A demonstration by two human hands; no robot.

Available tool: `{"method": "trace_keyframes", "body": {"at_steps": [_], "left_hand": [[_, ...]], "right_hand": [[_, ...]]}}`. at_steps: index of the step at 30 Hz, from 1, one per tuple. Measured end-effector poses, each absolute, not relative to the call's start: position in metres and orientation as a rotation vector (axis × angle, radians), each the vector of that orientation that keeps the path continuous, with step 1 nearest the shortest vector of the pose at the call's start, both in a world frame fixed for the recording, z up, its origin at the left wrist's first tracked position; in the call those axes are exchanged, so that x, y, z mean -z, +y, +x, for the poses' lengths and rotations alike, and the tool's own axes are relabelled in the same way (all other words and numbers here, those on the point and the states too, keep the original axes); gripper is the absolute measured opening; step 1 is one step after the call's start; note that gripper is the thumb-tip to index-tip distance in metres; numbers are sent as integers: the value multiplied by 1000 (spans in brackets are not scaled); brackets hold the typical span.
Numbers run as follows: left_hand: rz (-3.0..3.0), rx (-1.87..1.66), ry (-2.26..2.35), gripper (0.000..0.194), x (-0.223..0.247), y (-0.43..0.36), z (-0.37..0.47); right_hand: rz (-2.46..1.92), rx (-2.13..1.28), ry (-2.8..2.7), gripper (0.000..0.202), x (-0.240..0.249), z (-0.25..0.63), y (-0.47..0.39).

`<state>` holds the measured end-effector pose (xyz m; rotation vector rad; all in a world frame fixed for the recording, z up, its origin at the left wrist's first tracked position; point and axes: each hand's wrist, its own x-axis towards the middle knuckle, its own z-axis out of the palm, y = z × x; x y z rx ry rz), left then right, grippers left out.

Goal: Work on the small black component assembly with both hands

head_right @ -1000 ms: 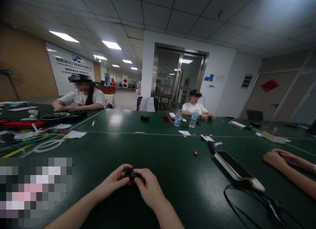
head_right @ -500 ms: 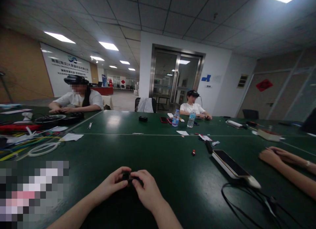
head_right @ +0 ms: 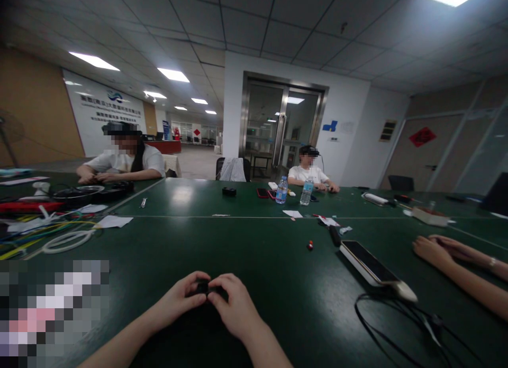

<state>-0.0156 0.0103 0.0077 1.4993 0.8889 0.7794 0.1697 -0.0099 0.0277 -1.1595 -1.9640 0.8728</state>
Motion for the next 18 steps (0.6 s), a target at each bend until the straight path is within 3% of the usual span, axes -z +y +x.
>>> {"method": "trace_keyframes", "body": {"at_steps": [18], "left_hand": [[1446,-777,838,38,-10,10,-15]], "right_hand": [[-1166,-875,-1948,22,-25,170,-9]]}}
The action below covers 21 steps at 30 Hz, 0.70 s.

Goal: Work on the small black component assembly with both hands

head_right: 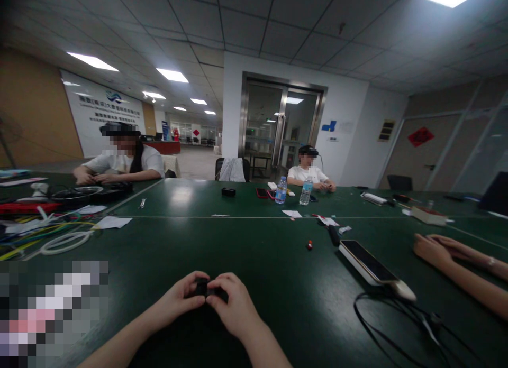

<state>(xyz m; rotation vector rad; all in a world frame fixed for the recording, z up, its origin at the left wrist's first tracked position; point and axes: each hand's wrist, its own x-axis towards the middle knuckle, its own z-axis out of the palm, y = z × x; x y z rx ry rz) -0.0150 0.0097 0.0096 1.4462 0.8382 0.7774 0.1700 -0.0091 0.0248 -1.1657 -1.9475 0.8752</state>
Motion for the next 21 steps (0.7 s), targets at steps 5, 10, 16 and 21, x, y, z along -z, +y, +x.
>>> {"method": "trace_keyframes", "body": {"at_steps": [5,10,16,21], "left_hand": [[1427,-801,807,36,-9,10,-14],[1425,-798,827,36,-15,7,-12],[1391,-809,805,43,-14,6,-14],[1420,-827,792,38,-10,10,-17]], "right_hand": [[-1158,-914,-1945,24,-23,171,-7],[-1179,-926,-1949,24,-24,171,-7],[-1194,-925,-1939,26,-26,170,-9],[-1178,-917,-1922,31,-27,170,-10]]}}
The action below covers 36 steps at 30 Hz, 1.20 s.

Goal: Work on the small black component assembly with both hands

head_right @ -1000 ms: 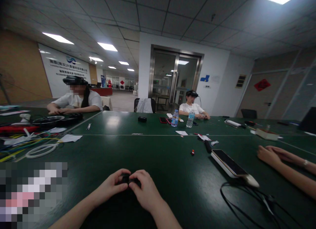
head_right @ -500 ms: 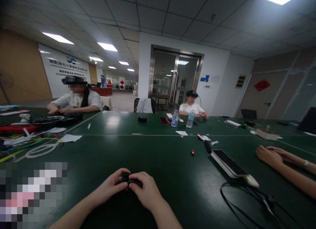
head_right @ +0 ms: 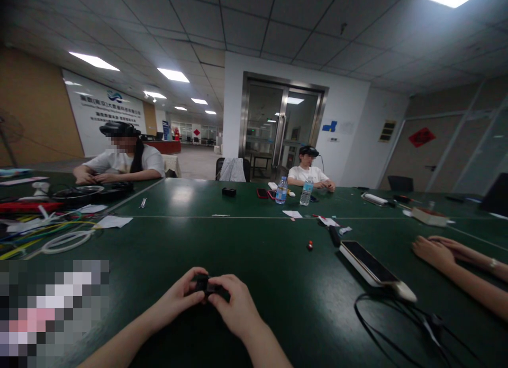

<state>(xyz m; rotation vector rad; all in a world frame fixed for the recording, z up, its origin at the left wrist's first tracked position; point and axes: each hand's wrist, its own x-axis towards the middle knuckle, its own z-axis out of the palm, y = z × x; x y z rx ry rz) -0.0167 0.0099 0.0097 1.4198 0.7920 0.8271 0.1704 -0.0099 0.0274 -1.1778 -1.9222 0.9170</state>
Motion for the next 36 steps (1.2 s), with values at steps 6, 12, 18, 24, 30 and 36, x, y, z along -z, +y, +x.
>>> {"method": "trace_keyframes", "body": {"at_steps": [6,12,18,24,30,36], "left_hand": [[1442,-874,784,34,-5,12,-18],[1405,-887,803,46,-5,11,-17],[1365,-855,764,58,-8,11,-17],[1398,-868,778,44,-6,12,-16],[1417,-840,834,37,-10,9,-15],[1411,-828,797,44,-7,11,-16]], "right_hand": [[-1114,-889,-1882,25,-23,170,-7],[-1067,-877,-1861,25,-22,170,-5],[-1119,-862,-1869,31,-22,170,-6],[-1160,-860,-1890,33,-24,171,-7],[-1162,-891,-1904,28,-26,170,-8],[-1151,-864,-1927,21,-26,170,-8]]}}
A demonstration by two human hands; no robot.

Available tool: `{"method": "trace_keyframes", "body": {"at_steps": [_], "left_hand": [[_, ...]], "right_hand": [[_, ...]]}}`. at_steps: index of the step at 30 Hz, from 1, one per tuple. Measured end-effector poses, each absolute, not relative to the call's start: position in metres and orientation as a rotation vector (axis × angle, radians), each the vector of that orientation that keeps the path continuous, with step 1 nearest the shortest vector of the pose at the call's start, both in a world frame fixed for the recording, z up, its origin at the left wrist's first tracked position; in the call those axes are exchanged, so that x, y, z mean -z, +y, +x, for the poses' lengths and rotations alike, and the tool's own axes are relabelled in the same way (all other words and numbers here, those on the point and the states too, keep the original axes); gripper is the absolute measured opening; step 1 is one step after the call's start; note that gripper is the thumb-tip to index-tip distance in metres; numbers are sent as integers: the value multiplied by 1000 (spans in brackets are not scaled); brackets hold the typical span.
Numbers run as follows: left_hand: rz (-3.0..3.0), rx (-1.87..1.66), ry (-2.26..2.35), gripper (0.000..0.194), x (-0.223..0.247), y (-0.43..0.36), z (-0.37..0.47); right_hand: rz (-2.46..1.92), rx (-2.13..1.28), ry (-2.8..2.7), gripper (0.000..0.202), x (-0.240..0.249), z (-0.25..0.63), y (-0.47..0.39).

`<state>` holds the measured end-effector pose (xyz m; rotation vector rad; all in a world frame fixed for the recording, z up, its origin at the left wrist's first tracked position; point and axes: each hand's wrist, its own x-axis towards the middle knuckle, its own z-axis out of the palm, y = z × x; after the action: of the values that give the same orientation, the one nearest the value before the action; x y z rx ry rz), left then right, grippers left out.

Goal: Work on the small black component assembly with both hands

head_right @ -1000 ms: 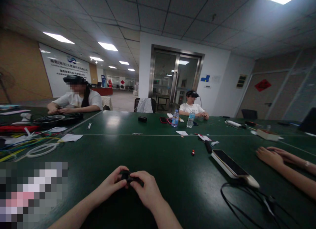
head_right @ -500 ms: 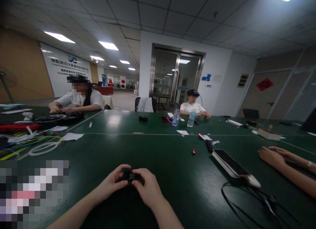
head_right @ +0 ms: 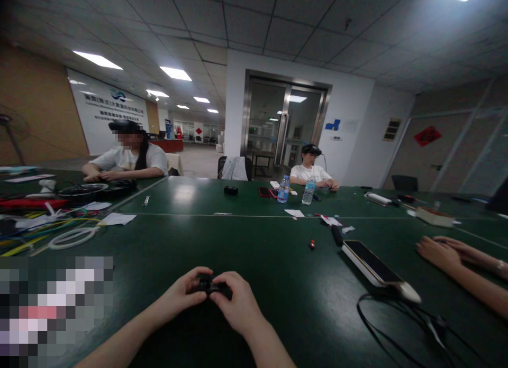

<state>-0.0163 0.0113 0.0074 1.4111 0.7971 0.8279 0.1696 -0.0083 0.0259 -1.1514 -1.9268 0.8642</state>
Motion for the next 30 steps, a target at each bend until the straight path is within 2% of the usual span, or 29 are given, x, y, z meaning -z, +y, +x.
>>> {"method": "trace_keyframes", "body": {"at_steps": [4,9,22,30], "left_hand": [[1394,-834,767,49,-6,12,-17],[1399,-833,792,44,-8,10,-16],[1349,-826,777,50,-15,8,-16],[1370,-805,772,45,-8,12,-18]], "right_hand": [[-1141,-854,-1934,19,-26,170,-8],[-1144,-876,-1930,19,-25,170,-9],[-1165,-870,-1912,19,-27,170,-9],[-1176,-873,-1905,20,-23,169,-8]]}}
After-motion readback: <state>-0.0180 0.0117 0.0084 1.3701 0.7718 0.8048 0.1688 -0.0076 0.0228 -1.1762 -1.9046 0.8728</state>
